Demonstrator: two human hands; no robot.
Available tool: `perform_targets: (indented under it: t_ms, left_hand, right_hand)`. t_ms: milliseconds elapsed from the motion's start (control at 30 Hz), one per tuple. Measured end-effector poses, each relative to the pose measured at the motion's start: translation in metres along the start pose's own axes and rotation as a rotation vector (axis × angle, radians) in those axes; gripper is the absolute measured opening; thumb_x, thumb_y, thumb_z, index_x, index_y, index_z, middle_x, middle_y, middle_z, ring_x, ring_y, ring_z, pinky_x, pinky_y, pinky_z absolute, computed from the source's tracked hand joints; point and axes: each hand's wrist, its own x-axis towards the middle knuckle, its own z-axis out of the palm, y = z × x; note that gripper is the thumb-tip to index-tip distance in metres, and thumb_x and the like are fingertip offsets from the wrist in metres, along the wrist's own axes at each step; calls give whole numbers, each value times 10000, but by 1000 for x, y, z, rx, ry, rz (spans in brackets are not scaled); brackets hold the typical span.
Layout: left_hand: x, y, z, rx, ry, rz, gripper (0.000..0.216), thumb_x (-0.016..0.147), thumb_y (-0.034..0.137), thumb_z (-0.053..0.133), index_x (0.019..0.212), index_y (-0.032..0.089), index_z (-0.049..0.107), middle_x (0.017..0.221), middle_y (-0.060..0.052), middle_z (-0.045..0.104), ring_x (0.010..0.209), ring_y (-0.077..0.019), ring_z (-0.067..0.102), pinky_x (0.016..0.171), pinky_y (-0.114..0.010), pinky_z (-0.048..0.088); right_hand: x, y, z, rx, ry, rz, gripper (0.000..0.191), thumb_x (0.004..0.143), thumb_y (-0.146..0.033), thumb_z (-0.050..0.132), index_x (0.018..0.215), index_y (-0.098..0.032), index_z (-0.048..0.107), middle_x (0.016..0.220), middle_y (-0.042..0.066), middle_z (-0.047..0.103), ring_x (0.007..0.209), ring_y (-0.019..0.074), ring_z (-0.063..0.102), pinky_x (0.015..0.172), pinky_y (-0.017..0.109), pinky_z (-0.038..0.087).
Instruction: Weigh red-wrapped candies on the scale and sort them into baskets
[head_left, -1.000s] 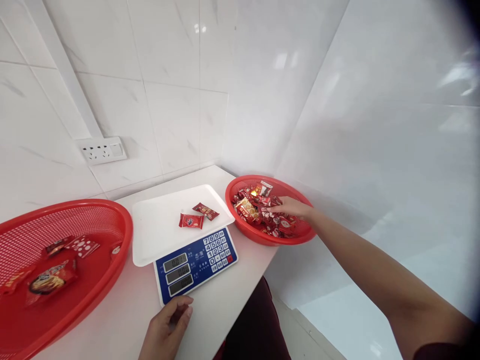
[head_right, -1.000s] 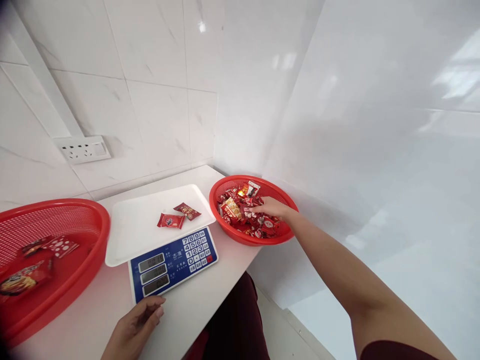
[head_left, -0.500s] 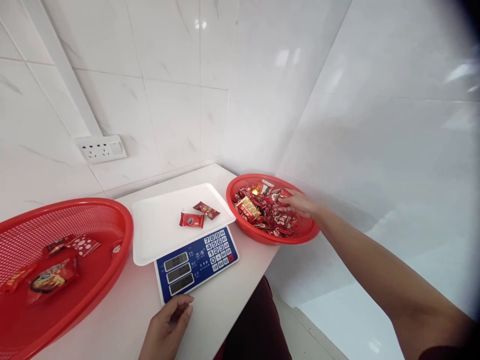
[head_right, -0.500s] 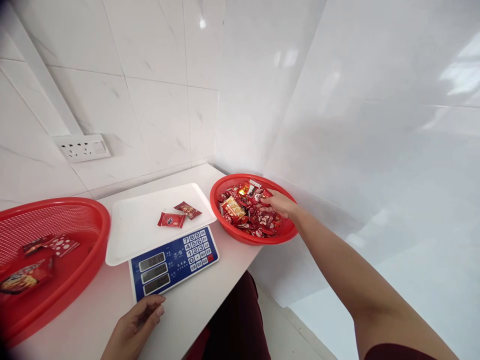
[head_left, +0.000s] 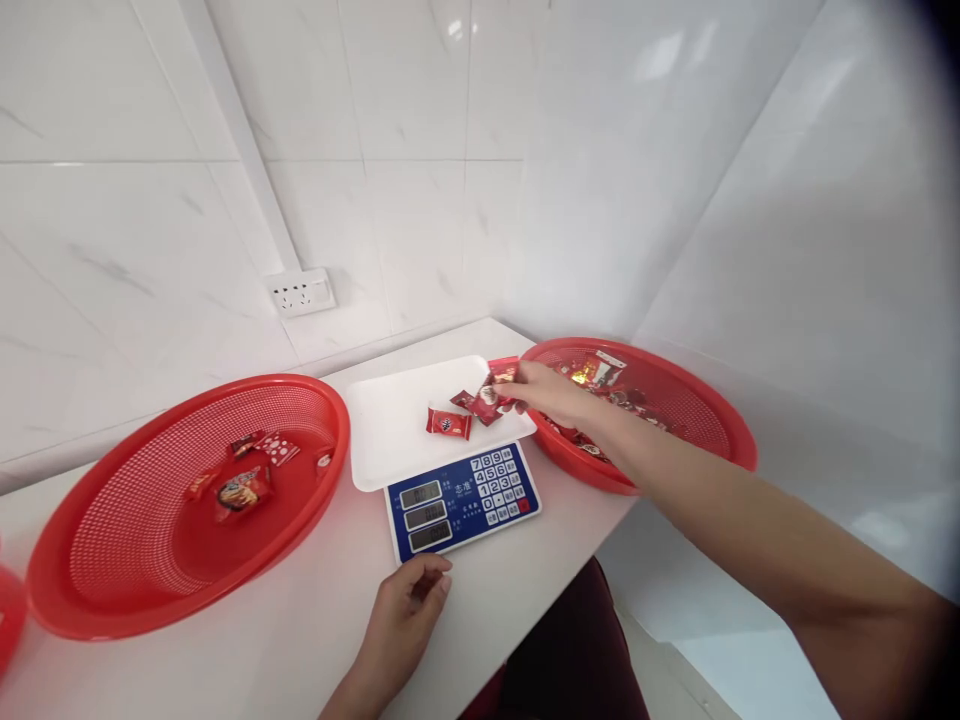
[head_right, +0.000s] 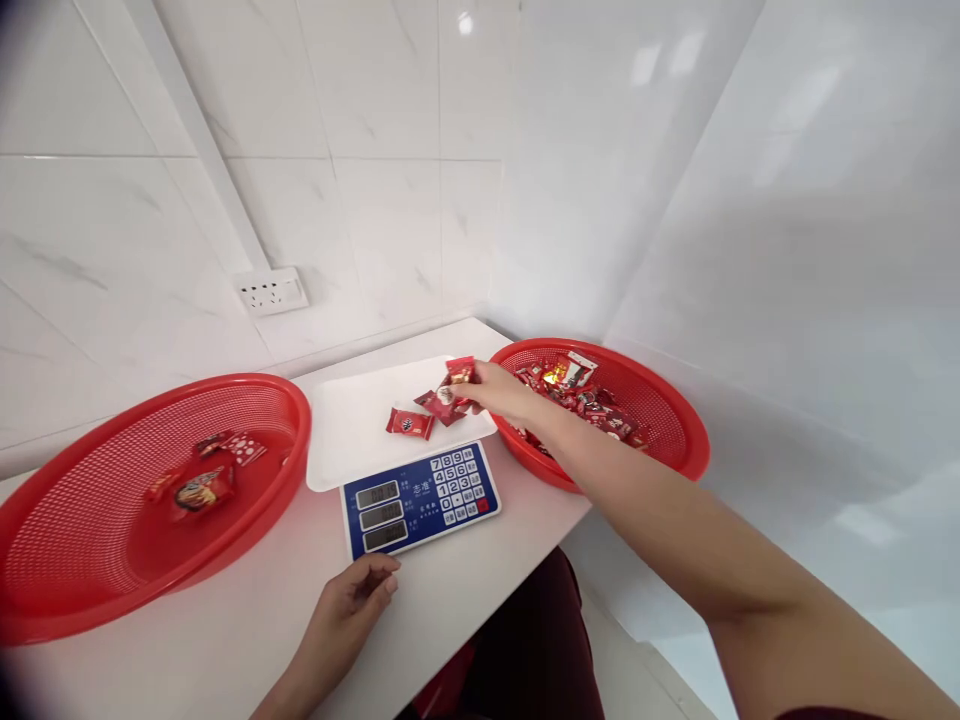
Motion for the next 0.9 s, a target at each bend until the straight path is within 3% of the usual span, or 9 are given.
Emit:
perform_targets:
  t_ms: [67, 133, 300, 400, 500, 567, 667, 767, 900]
  left_hand:
    - [1, -2, -1, -6, 9, 8, 233, 771, 403, 549, 852, 197, 619, 720, -17, 606, 698, -177, 558, 646, -273, 449]
    - [1, -4, -2, -7, 16, 17, 221, 778, 393, 547, 848, 195, 617, 716, -14, 600, 695, -172, 551, 642, -269, 442]
    - [0, -4, -1, -22, 14, 18, 219, 780, 387, 540, 855, 194, 613, 732, -16, 602, 704, -171, 550, 643, -270, 440]
    - [-1, -1, -1, -21, 4, 9, 216, 774, 387, 543, 844, 196, 614, 722, -12, 601, 698, -169, 550, 646, -274, 446]
    - [-1, 1, 0, -20, 10, 14, 217, 771, 391, 545, 834, 196, 616, 711, -8, 604, 691, -169, 557, 642, -277, 453]
    - [-1, 1, -1, -24, 17, 18, 217, 771, 391, 545, 838, 197, 616, 713, -8, 609, 688, -169, 562, 637, -278, 458]
    - [-1, -1, -1, -17, 10, 28, 200, 778, 372, 543, 851, 201, 616, 727, -10, 618, 694, -169, 564, 645, -282, 462]
    - [-2, -3, -1, 2, -8, 28, 187, 791, 353, 530, 864, 202, 613, 736, -11, 616, 701, -167, 562, 656, -281, 460]
    - [-1, -3, -1, 10, -14, 21, 190, 795, 353, 526, 867, 197, 608, 748, -14, 613, 713, -167, 557, 665, -280, 455]
  right_hand:
    - [14, -5, 21, 3, -68, 18, 100, 784, -181, 580, 880, -166, 555, 799, 38, 644, 636, 111, 599, 498, 197, 466]
    - [25, -7, 35, -29, -55, 35, 91, 803, -175, 554, 885, -176, 514, 762, 13, 615, 606, 100, 590, 501, 200, 469]
    - [39, -3, 42, -140, 34, 45, 307, 779, -169, 573, 1051, -187, 431, 694, -14, 586, 488, 93, 522, 420, 206, 407]
    - [40, -3, 38, -203, -19, -6, 424, 791, -249, 580, 1168, -178, 400, 875, 56, 636, 591, 118, 574, 499, 236, 449]
    - [37, -4, 36, -492, 82, -131, 530, 771, -315, 611, 1244, -186, 411, 1168, 123, 566, 778, 167, 604, 695, 310, 474]
    - [31, -1, 37, -667, 128, -214, 465, 795, -314, 579, 1232, -203, 463, 1194, 107, 562, 834, 188, 600, 769, 339, 454]
    - [17, 8, 47, -749, -41, -331, 270, 849, -273, 494, 1095, -225, 595, 1039, 55, 647, 882, 199, 598, 793, 338, 447]
    - [4, 19, 62, -792, -201, -460, 276, 842, -216, 492, 1081, -220, 629, 1061, 68, 640, 990, 220, 571, 866, 362, 424]
    - [0, 22, 70, -748, -224, -548, 330, 839, -198, 499, 1154, -203, 597, 1177, 88, 588, 1101, 215, 517, 941, 365, 391]
